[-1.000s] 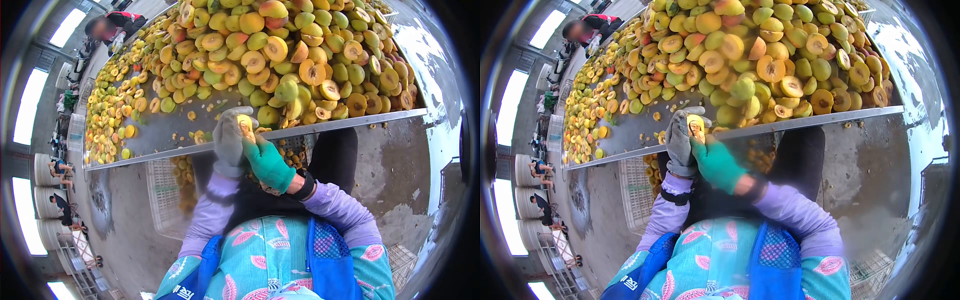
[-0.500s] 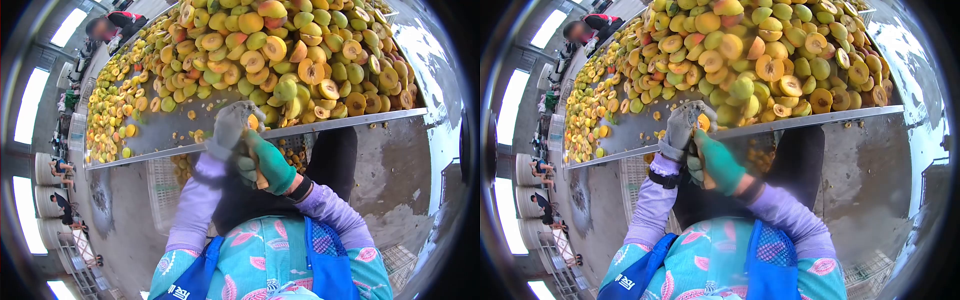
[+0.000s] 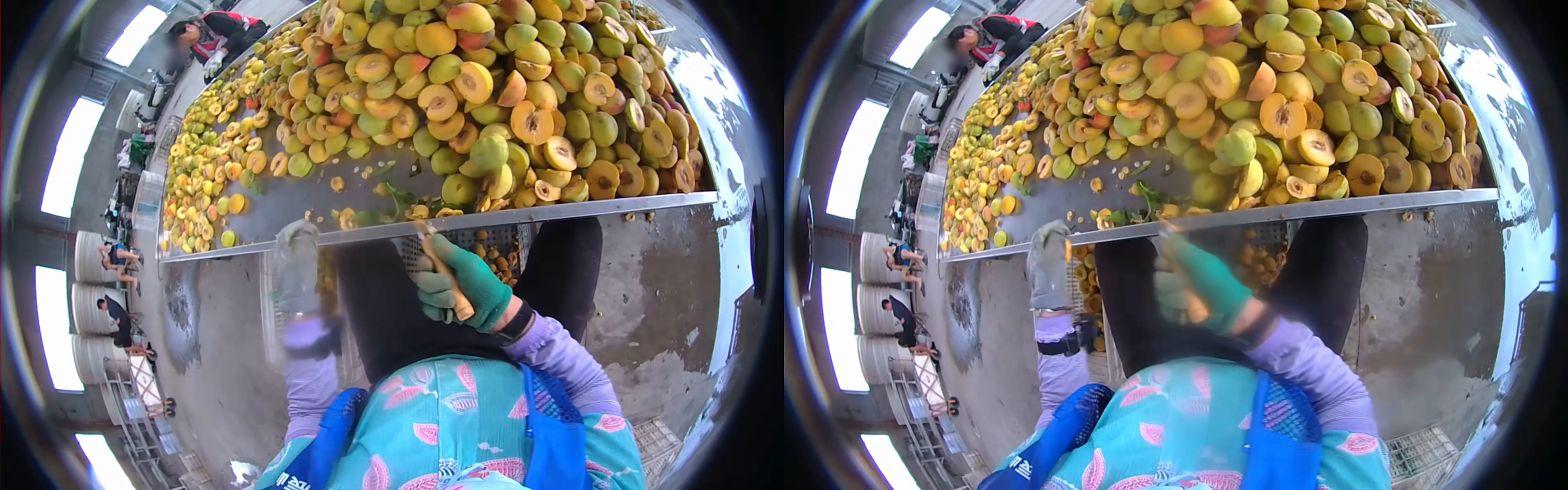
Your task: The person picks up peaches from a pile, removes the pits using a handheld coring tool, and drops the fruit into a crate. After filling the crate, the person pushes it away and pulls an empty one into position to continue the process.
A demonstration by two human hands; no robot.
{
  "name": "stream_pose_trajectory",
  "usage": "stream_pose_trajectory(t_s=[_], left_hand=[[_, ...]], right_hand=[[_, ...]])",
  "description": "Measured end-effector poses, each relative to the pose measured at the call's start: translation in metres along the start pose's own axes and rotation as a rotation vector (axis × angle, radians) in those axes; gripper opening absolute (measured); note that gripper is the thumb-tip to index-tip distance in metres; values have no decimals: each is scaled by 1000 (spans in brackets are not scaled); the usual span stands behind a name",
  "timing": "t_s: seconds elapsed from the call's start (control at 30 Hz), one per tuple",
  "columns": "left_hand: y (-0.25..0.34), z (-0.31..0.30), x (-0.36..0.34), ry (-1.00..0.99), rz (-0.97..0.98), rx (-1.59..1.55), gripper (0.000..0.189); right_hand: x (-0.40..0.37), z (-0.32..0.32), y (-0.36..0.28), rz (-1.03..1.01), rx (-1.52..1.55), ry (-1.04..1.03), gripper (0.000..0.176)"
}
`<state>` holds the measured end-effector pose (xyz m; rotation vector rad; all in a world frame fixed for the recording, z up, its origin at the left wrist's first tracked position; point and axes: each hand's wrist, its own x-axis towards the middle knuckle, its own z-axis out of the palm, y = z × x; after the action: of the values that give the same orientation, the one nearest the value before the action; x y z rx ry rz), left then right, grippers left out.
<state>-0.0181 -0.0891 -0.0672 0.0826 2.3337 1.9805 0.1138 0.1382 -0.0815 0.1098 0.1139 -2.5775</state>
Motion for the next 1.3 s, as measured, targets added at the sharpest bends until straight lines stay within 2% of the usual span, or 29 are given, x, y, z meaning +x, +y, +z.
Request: stream_pose_trajectory(t_s=[0.07,0.1,0.13,0.17,0.2,0.23,0.33,0.37,0.4,0.43,0.47,0.53,0.6,0.63,0.73,0.77,0.87,1.03,1.1,1.17,1.23,1.3], left_hand=[[22,4,-1,131,127,704,24],[20,28,5,14,233,568,20],[44,66,0,-193,224,567,23],[58,105,-3,-236,274,851,27],[62,135,2,-406,204,917,34],[49,164,14,-514,260,1158,39],[28,209,40,-659,219,1310,41],[40,202,39,-672,238,1302,44],[57,189,43,-858,100,1246,50],[52,170,51,-810,40,977,52],[44,147,55,-757,-17,715,55],[40,98,38,-814,-31,-60,61],[28,81,25,-743,70,-279,64],[28,84,12,-700,2,-427,63],[12,91,4,-528,196,-257,55],[14,91,0,-529,319,9,56],[20,105,-8,-509,302,104,54],[24,102,-14,-581,-26,-408,56],[20,101,-14,-501,150,-218,43],[18,102,-17,-449,204,-198,39],[20,105,-20,-432,142,-358,44],[15,103,-16,-483,144,-318,44]], right_hand=[[-12,-15,3,-41,0,266,37],[-16,-18,4,-92,-32,252,37],[-21,-17,2,-143,-29,257,37],[-26,-12,-4,-206,-26,256,36],[-31,-8,-10,-281,-22,250,36],[-38,-4,-13,-355,-92,336,36],[-47,-12,-17,-483,-169,400,36],[-43,-9,-16,-540,-187,523,38],[-43,-16,-14,-574,-411,594,37],[-40,-27,-13,-605,-638,651,37],[-35,-15,-12,-675,-691,627,35],[-22,-7,-8,-754,-891,594,33],[-8,-16,-2,-759,-1210,550,32],[-7,-3,-3,-711,-1391,569,34],[0,10,1,-652,-1521,619,32],[6,0,4,-664,-1567,654,34],[4,9,1,-590,-1569,683,35],[13,11,-1,-544,-1523,663,37],[18,9,3,-554,-1491,626,38],[21,7,8,-584,-1454,588,38],[21,10,8,-553,-1452,590,37],[19,9,10,-533,-1439,596,36]])
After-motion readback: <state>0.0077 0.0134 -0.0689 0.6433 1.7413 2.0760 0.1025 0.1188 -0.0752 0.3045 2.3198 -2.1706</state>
